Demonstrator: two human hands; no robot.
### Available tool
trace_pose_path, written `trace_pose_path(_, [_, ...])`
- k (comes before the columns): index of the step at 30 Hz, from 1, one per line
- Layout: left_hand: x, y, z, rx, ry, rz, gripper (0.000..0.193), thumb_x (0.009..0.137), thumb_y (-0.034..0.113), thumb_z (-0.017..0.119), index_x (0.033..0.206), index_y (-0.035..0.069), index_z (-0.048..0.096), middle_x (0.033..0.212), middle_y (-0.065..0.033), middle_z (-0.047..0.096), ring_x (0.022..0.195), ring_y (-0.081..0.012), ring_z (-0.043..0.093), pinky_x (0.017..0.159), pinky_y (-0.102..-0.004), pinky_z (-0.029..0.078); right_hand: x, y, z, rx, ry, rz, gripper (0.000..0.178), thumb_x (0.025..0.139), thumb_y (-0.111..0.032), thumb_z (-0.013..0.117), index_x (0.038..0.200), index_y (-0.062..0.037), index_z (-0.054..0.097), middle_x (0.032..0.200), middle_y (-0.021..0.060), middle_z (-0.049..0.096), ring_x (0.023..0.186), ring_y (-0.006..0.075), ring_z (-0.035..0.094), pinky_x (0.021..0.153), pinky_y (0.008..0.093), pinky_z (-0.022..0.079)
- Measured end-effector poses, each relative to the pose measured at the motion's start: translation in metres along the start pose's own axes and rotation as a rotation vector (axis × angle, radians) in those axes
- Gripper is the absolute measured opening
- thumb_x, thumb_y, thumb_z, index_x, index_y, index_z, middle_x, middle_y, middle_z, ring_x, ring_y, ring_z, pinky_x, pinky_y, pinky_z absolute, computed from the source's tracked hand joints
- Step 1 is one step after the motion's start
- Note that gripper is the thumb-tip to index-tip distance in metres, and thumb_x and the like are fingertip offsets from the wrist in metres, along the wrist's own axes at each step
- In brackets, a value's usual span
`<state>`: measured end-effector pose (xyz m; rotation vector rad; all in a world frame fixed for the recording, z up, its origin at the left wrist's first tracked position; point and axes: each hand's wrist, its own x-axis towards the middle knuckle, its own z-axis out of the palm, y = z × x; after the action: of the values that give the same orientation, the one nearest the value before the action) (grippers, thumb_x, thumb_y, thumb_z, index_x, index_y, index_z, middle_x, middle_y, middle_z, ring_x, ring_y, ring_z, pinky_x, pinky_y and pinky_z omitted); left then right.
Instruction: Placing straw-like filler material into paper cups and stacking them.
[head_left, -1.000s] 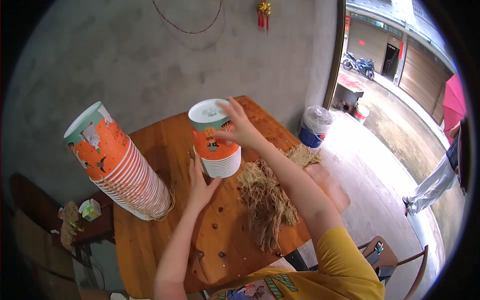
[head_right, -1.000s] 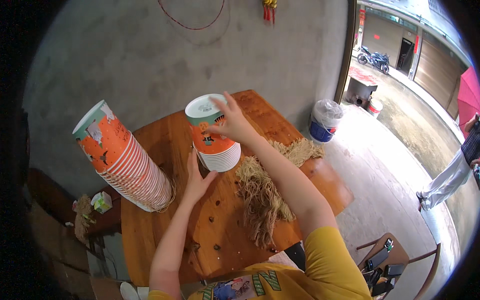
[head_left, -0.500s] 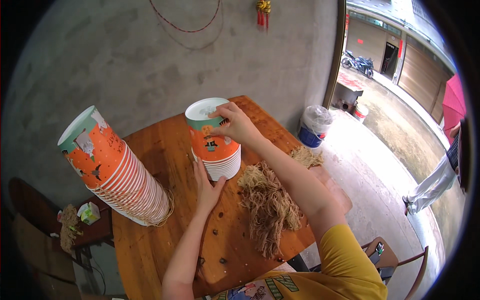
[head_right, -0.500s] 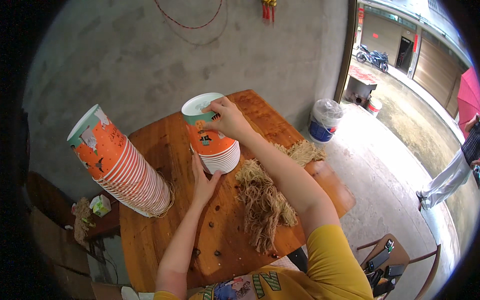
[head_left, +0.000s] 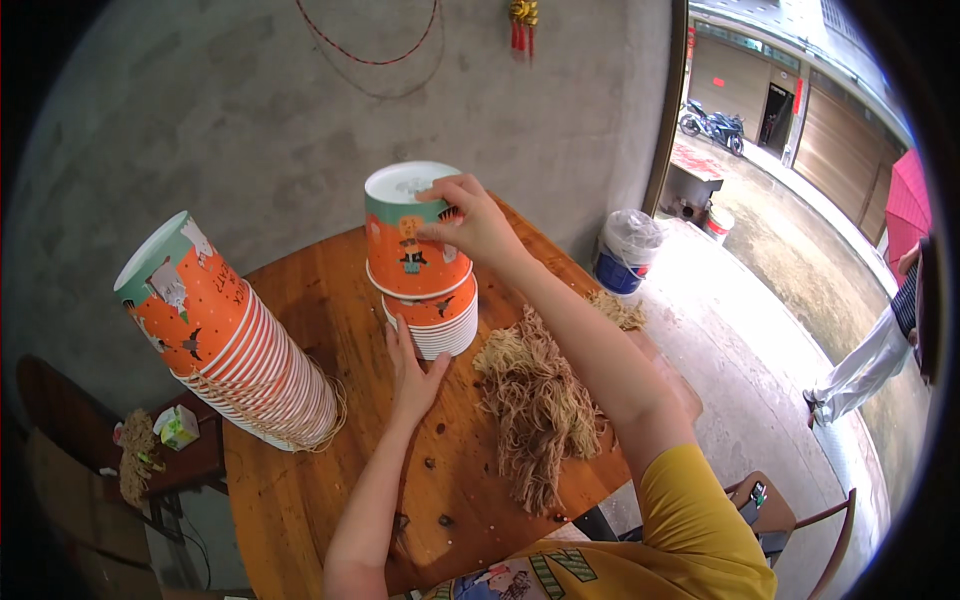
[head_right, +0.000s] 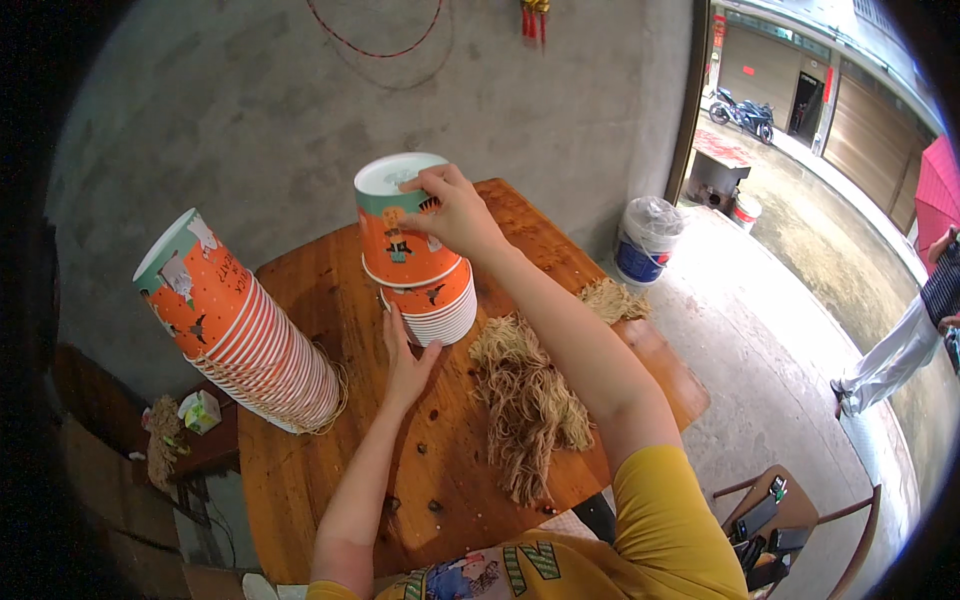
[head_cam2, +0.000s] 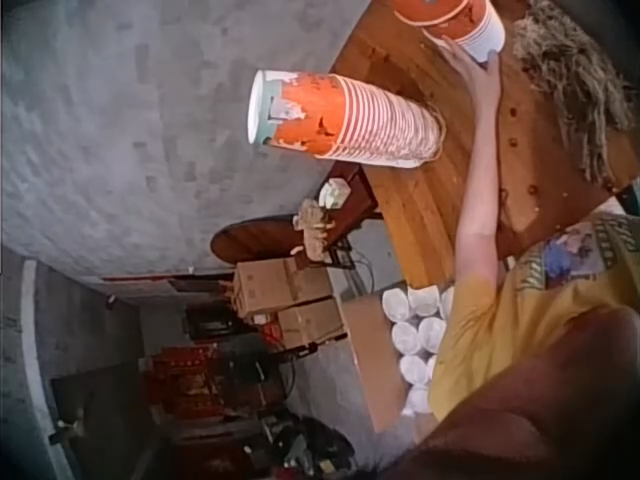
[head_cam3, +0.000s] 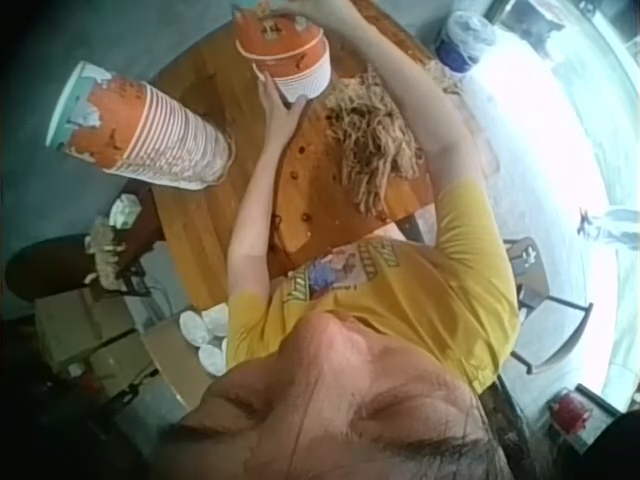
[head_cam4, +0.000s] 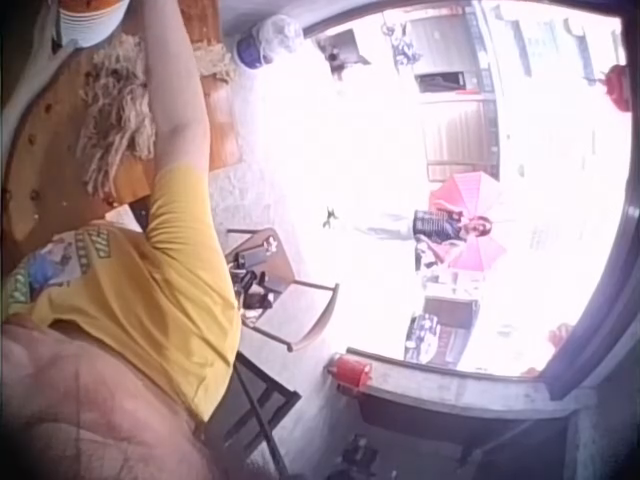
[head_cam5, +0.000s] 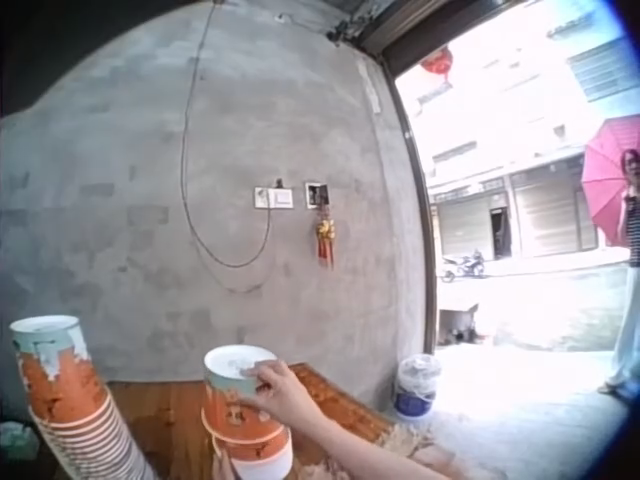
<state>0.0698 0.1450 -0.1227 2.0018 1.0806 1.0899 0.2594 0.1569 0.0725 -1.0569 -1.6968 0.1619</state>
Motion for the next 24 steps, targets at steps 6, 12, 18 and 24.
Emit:
trace_pose_path(6, [-0.004, 0.034, -0.016, 0.032, 0.177, 0.165, 0.088, 0.086, 0.029, 0.071, 0.154, 0.01, 0.016, 0.156, -0.0254, 0.007, 0.144, -0.0427, 0.015, 0.114, -0.0507, 0.023, -0.005, -0.016, -0.028, 0.185, 0.371, -0.152, 0.041, 0.075, -0.01, 0.079, 0.113, -0.008, 0.065, 0.126, 0.0135, 0.048, 0.116, 0.0243, 0.053, 0.094, 0.0331, 0.048])
trace_pose_path(12, [-0.013, 0.131, -0.029, 0.087, 0.231, 0.612, 0.087, 0.079, 0.022, 0.076, 0.149, 0.008, 0.026, 0.155, -0.0194, 0.022, 0.142, -0.0393, 0.023, 0.115, -0.0505, 0.023, -0.092, -0.061, -0.059, 0.755, 0.512, 0.19, 0.038, 0.094, -0.013, 0.063, 0.128, -0.008, 0.048, 0.12, 0.0053, 0.055, 0.107, 0.0165, 0.057, 0.089, 0.0314, 0.049])
trace_pose_path(18, [-0.054, 0.15, -0.031, 0.06, 0.175, 0.7, 0.029, 0.092, 0.01, 0.055, 0.12, 0.0, 0.054, 0.118, -0.0205, 0.056, 0.114, -0.0416, 0.05, 0.1, -0.0505, 0.036, -0.156, -0.074, -0.046, 1.102, 0.295, 0.564, 0.036, 0.102, -0.034, 0.049, 0.131, -0.0139, 0.043, 0.126, 0.0045, 0.054, 0.11, 0.0191, 0.058, 0.089, 0.0361, 0.053])
trace_pose_path(24, [-0.101, 0.136, -0.06, 0.146, 0.293, 0.438, 0.017, 0.095, 0.005, 0.052, 0.111, -0.002, 0.054, 0.096, -0.0197, 0.056, 0.087, -0.0397, 0.054, 0.077, -0.0449, 0.043, -0.193, 0.012, -0.068, 0.247, 0.0, 0.519, 0.034, 0.102, -0.033, 0.049, 0.125, -0.009, 0.054, 0.108, 0.0034, 0.063, 0.097, 0.014, 0.061, 0.079, 0.0328, 0.053])
